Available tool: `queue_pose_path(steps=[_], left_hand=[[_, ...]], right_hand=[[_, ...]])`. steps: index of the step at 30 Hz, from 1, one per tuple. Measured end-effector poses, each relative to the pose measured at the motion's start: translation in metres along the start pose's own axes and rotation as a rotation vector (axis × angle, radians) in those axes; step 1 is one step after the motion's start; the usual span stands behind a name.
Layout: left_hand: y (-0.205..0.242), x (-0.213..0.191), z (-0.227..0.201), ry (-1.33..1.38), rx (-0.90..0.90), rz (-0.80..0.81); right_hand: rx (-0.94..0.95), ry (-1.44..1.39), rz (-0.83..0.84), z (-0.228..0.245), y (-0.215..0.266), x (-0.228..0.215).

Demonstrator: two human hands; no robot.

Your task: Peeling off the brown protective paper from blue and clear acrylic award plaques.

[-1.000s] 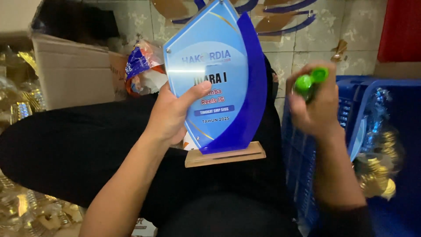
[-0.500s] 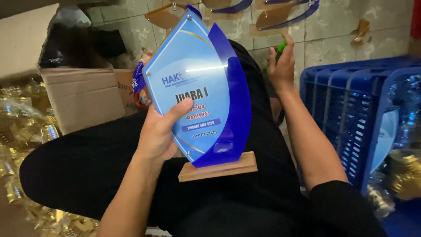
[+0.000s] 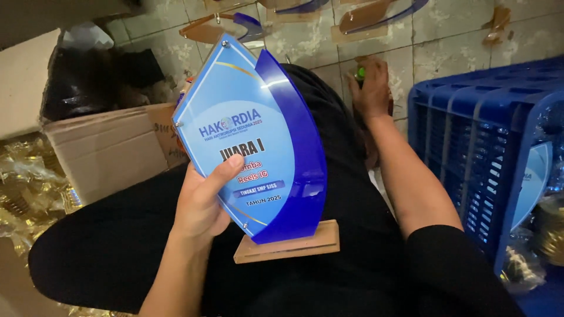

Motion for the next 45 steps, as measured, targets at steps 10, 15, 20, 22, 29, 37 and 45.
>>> queue_pose_path(steps=[10,15,20,22,29,37,45], left_hand=[[0.002,-0.004,-0.003,-0.06,0.009,-0.022],[0.005,-0.007,-0.003,-0.039,-0.015,-0.057],[0.007,-0.002,-0.005,-0.029,0.002,-0.022],[0.007,-0.003,-0.004,-0.045,-0.001,-0.034],[0.003,-0.007,-0.001,-0.049,0.072,-0.019],[0.003,-0.01,-0.005,-0.086,0.123,-0.019],[0.005,-0.002,0.0,-0.003,0.02,0.055]], right_hand=[[-0.006,-0.027,0.069,0.006,-0.005,-0.01],[0.06,0.074,0.139,0.002,-0.001,-0.01],[0.015,0.14,0.137,0.004,-0.001,-0.012],[0.007,0.146,0.13,0.007,-0.001,-0.016],[0.028,0.116,0.008,0.021,0.01,-0.048],[0.216,-0.474,0.011,0.158,0.019,-0.166],[-0.258,-0.18,0.34,0.314,-0.013,-0.234]])
Point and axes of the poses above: each hand's wrist, its own y-axis away from the middle knuckle, its own x-axis out of the palm, z = x × y, the point moved 7 cm from there along -y, towards the middle knuckle
